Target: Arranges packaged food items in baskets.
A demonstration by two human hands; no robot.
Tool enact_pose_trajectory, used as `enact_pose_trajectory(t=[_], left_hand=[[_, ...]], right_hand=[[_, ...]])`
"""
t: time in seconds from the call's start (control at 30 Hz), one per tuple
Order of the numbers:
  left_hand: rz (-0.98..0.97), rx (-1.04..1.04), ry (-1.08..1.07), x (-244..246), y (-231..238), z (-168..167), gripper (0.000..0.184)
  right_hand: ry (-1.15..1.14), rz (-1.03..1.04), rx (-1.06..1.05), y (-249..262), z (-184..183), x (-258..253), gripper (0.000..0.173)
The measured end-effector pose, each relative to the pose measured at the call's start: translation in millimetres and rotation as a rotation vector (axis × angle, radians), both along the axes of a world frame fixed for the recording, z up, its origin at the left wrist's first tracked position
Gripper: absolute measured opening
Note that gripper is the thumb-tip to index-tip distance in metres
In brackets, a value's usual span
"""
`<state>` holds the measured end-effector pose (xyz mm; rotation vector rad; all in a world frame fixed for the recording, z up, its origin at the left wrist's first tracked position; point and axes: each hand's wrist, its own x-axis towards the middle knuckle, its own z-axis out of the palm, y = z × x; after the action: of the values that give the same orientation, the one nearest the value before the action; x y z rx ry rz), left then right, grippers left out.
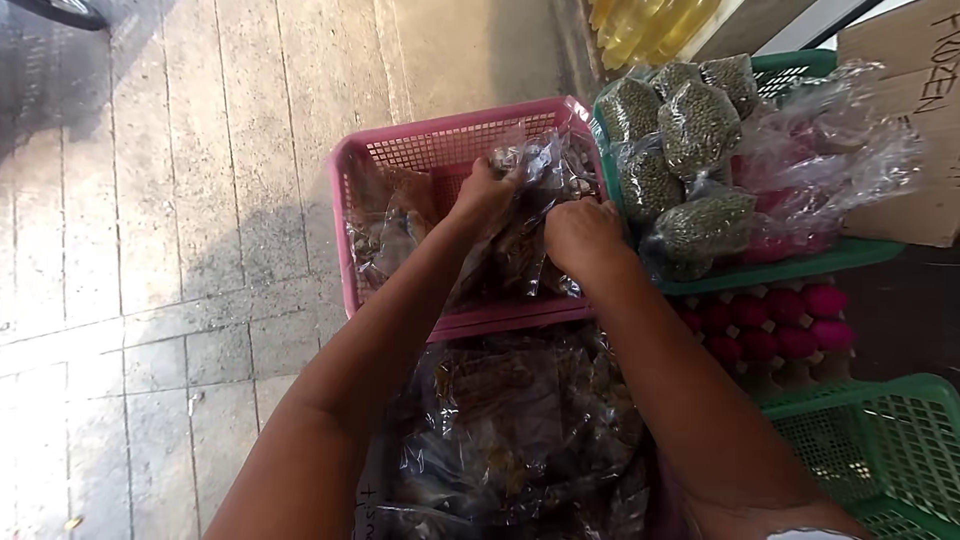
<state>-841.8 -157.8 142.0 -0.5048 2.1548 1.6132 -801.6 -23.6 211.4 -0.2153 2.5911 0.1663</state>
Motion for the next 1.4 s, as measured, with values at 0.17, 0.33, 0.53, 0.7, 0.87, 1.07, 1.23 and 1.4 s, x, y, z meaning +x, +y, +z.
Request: enact_pose_trajectory(t=[0.17,0.33,0.53,0.7,0.87,1.07,1.23,1.4], left_hand=[[0.067,-0.095,0.013,-8,4,1,0.065],[-0.046,-0.327,-0.108,-4,10,9,0.079],[-0.352,-0.325,0.126,10,-59,63,0.047],[-0.351,-0.786,0.131,35,-142,80,0.041],[-0.413,-0.851,0.073,67,-125,55,0.036],[-0.378,-0.578,0.451,64,-117,60,0.019],[-0.306,-0.495,0.39,35,-107,81,0.021],[-0.324,-0.484,0.37,-5,-90,64,0.02]], right_hand=[[0.107,0.079,-0.229,11,-21,-25,0.044],[-0.019,0.071,-0.165,9,-28,-31,0.031],[0.116,-0.014,-0.339,25,6,-12,0.03],[0.413,0.02,-0.642,9,27,11,0.027],[0.22,0.362,-0.819,-55,-13,14,0.042],[-0.095,0.416,-0.449,-55,-22,38,0.053],[0.011,0.449,-0.491,-31,-30,56,0.038],[-0.039,0.407,-0.454,-31,-24,61,0.041]])
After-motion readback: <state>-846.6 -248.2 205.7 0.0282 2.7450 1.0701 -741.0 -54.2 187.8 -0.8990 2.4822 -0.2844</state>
